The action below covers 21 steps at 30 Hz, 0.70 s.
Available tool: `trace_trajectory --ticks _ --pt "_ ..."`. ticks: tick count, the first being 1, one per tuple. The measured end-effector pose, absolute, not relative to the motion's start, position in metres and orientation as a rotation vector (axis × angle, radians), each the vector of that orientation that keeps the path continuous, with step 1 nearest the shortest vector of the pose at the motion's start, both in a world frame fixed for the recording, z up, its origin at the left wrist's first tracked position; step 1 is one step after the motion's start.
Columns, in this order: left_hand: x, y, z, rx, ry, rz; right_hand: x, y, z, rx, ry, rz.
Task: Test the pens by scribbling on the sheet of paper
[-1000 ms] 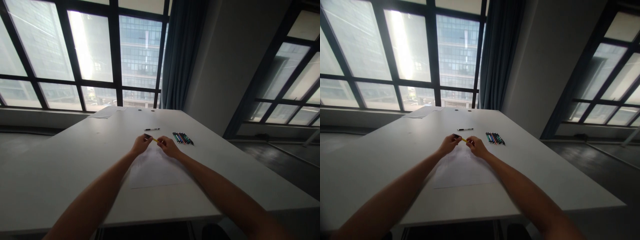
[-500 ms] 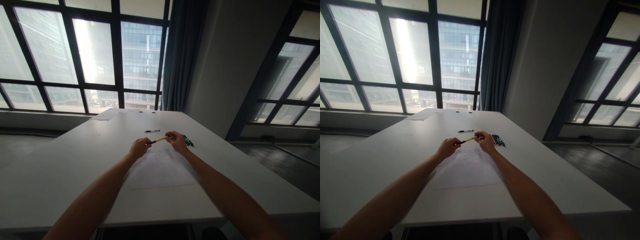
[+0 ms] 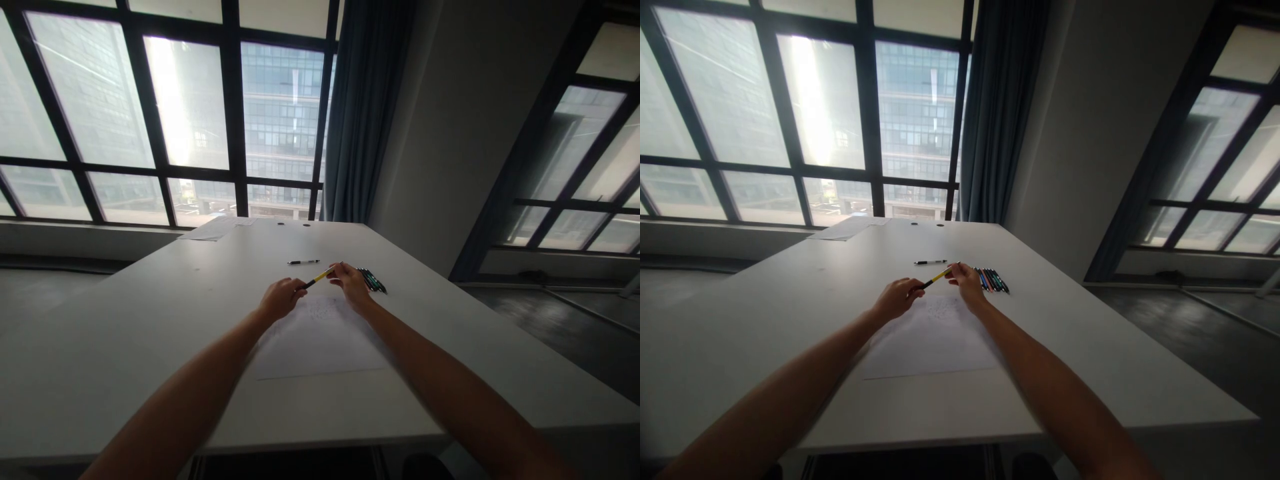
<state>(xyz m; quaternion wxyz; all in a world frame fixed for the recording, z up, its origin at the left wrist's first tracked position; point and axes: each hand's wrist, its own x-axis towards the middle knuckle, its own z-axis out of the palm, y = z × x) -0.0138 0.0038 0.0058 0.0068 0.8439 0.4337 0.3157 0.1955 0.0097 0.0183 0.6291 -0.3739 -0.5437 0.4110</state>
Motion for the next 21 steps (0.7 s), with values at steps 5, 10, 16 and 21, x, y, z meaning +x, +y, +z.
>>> trace_trajectory --ticks 5,10,16,21 --pt "-0.004 0.0 0.002 2.648 1.202 0.935 0.187 0.002 0.027 -0.681 -1.027 1.303" --pt "-0.003 -0.001 -0.001 2.728 1.136 0.797 0.198 0.002 0.042 -0.602 -0.889 1.342" --pt "-0.007 0.0 0.0 2.791 1.142 0.738 0.215 0.004 0.047 -0.635 -1.004 1.292" --pt "-0.007 -0.001 0.0 2.809 1.115 0.721 0.216 0.005 0.043 -0.713 -1.204 1.078"
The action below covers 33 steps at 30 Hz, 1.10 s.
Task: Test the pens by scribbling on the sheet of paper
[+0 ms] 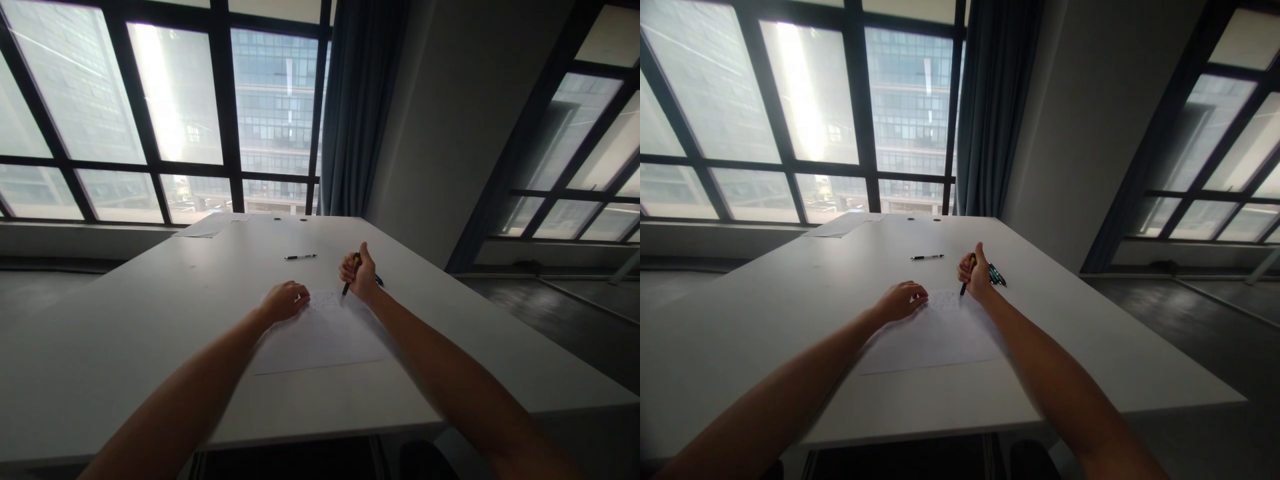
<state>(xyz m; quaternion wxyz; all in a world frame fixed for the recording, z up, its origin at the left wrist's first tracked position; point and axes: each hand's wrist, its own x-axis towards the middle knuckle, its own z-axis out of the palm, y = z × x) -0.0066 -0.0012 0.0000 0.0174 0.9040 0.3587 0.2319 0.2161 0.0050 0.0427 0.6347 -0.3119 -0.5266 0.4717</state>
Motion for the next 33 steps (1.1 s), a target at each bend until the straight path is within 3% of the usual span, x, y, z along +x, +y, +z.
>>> trace_trajectory --ticks 5,8,12,20,26,33 --pt "-0.005 -0.004 0.002 2.634 1.142 0.978 0.21 -0.005 0.036 -0.895 -1.962 0.348" --pt "-0.003 -0.004 0.001 2.496 1.114 1.138 0.2 -0.012 0.03 -0.931 -2.298 0.112" --pt "-0.002 0.0 -0.001 2.435 1.066 1.186 0.193 -0.014 0.023 -0.887 -2.4 0.123" --pt "-0.015 0.014 0.001 2.384 1.24 1.269 0.216 0.006 0.018 -1.284 -2.258 0.264" --pt "-0.023 0.011 0.007 2.616 1.497 1.07 0.216 0.008 0.016 -1.276 -2.249 0.377" --pt "-0.008 -0.006 0.015 2.92 1.289 0.849 0.191 -0.001 0.014 -1.13 -2.095 0.528"
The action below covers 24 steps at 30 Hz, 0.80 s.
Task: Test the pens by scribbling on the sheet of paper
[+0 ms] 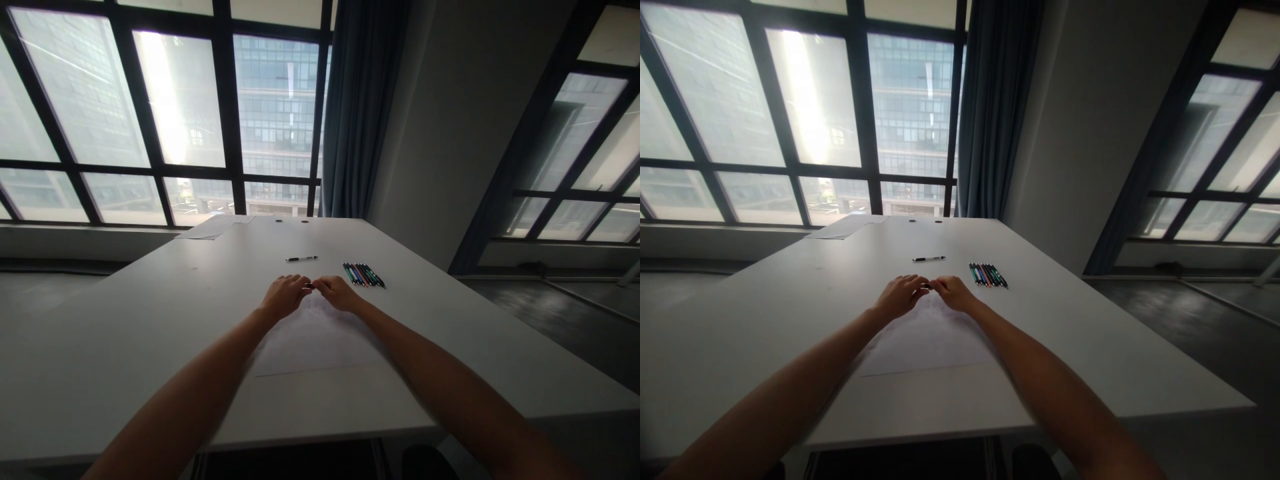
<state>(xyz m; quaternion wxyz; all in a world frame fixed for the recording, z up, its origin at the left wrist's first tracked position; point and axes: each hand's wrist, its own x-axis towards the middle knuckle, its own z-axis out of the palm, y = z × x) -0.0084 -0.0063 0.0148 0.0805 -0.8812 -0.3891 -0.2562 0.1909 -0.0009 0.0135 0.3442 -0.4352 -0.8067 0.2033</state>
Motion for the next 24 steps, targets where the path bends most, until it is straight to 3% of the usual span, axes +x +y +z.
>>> trace_trajectory --ticks 11,24 --pt "-0.011 -0.004 0.011 -2.576 -1.266 -0.695 0.201 0.006 0.007 -1.117 -2.015 0.864" --pt "-0.006 -0.011 0.011 -2.639 -1.298 -0.675 0.199 -0.002 0.01 -1.125 -2.038 0.638"
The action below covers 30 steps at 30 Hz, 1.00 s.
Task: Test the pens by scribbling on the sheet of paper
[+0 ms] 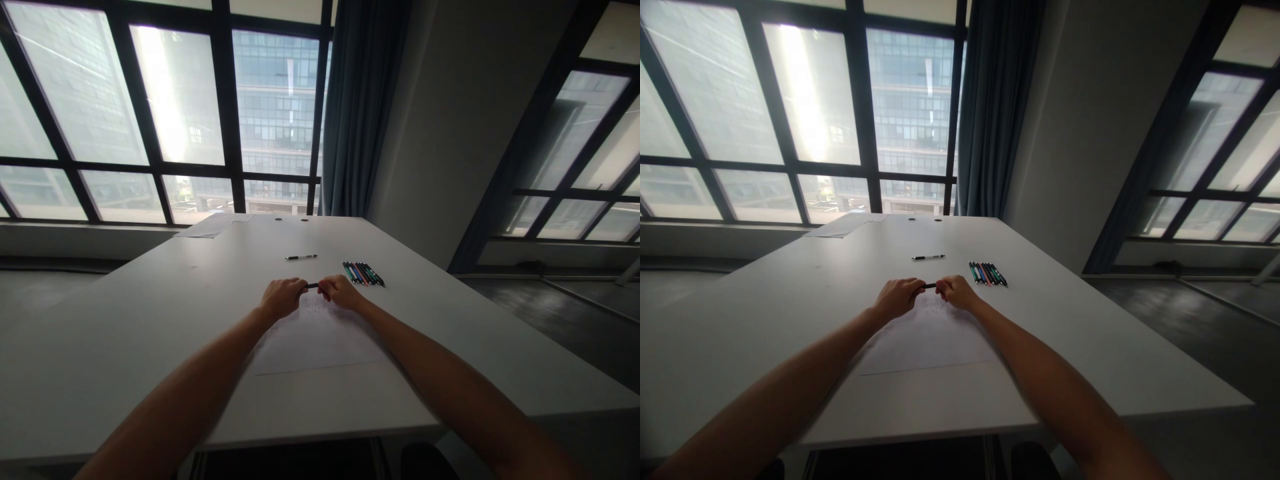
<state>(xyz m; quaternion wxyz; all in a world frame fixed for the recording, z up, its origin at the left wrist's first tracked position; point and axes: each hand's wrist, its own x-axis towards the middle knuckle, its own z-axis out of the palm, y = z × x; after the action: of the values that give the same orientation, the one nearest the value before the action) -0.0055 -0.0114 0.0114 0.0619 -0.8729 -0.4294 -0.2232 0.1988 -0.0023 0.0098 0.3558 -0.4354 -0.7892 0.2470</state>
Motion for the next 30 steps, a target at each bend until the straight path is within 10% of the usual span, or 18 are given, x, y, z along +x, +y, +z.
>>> trace_trajectory --ticks 30 --pt "-0.0105 -0.0042 0.0049 -2.598 -1.364 -0.656 0.1959 0.0027 0.008 -1.129 -1.906 0.576"
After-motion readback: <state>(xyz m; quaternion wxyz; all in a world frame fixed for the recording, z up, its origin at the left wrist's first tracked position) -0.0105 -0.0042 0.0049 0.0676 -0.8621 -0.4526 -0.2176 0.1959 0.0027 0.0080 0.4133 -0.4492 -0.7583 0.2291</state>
